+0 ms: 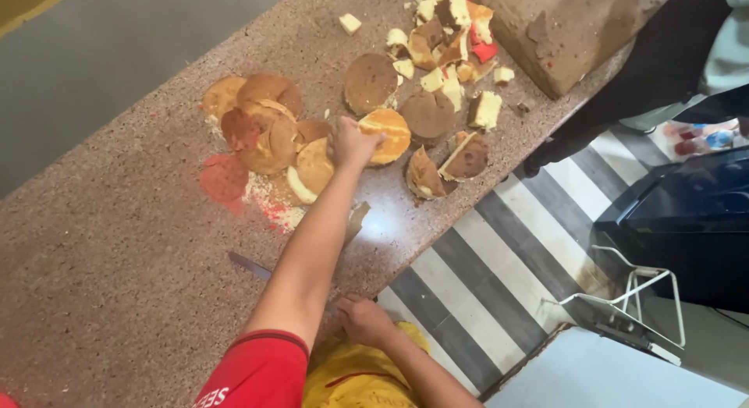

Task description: The person slices round cake layers horizontally with a long knife at a work counter, holding each cake steady with one hand while drawing the knife through it. They set sliced layers aside, move a red cake board, and gather trimmed pieces and scraps toward the end of the counter.

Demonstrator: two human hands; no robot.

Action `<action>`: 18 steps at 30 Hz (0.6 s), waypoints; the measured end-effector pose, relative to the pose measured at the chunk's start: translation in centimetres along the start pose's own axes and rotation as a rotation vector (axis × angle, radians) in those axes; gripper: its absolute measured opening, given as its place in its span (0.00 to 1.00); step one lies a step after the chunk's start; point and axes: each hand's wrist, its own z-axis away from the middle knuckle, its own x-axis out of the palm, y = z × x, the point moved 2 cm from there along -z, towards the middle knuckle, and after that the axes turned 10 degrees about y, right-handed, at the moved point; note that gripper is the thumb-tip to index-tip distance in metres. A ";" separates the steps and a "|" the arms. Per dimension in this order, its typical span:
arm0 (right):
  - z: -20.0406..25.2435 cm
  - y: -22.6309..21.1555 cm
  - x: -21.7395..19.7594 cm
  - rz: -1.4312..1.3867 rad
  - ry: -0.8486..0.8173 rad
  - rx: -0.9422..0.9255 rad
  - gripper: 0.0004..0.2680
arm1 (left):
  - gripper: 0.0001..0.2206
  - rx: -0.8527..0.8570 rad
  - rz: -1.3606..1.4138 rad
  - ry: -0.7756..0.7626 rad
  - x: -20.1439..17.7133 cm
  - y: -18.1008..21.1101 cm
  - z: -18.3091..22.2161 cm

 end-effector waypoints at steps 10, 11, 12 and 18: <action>-3.9 0.4 2.9 -0.024 -0.173 -0.126 0.10 | 0.40 0.081 -0.025 -0.156 -1.6 -3.1 5.6; -4.6 -1.6 1.9 -0.021 -0.183 -0.135 0.10 | 0.40 0.074 -0.022 -0.146 -1.6 -3.4 5.4; -5.2 -3.6 1.0 -0.010 -0.262 -0.137 0.13 | 0.39 0.026 0.058 -0.156 -1.5 -3.6 5.1; -3.3 0.0 3.2 -0.003 -0.217 -0.129 0.15 | 0.37 -0.256 0.214 -0.170 -1.7 -0.6 5.0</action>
